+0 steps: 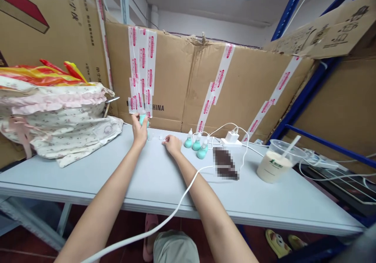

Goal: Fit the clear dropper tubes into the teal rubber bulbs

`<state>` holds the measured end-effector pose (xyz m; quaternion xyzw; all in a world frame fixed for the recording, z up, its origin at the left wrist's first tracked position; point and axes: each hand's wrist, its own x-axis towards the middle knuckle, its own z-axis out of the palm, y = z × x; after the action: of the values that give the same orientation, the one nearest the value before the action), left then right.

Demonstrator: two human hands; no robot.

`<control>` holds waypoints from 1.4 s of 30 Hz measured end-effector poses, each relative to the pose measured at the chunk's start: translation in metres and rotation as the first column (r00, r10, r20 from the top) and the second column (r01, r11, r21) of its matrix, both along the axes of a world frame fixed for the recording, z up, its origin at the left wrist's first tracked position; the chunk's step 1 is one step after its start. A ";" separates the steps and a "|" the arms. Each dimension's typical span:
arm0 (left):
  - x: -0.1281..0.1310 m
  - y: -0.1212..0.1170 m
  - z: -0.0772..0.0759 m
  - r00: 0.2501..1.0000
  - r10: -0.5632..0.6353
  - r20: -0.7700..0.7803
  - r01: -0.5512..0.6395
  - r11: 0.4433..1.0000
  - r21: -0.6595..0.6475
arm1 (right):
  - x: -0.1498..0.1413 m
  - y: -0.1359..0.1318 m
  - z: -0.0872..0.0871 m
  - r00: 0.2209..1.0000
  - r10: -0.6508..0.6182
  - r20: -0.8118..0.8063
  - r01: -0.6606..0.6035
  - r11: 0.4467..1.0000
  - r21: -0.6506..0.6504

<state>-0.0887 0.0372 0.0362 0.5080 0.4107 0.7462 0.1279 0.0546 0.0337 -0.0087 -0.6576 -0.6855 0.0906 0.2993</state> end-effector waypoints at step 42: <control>0.013 -0.029 0.002 0.439 -0.866 -0.239 0.487 0.453 -0.747 | 0.055 -0.046 0.020 0.912 0.217 0.347 -0.383 0.752 0.537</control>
<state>-0.0755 0.0085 0.0387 0.7732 0.3743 0.2534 0.4448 0.1095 -0.0119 0.0117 -0.4165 -0.8096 -0.1695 0.3773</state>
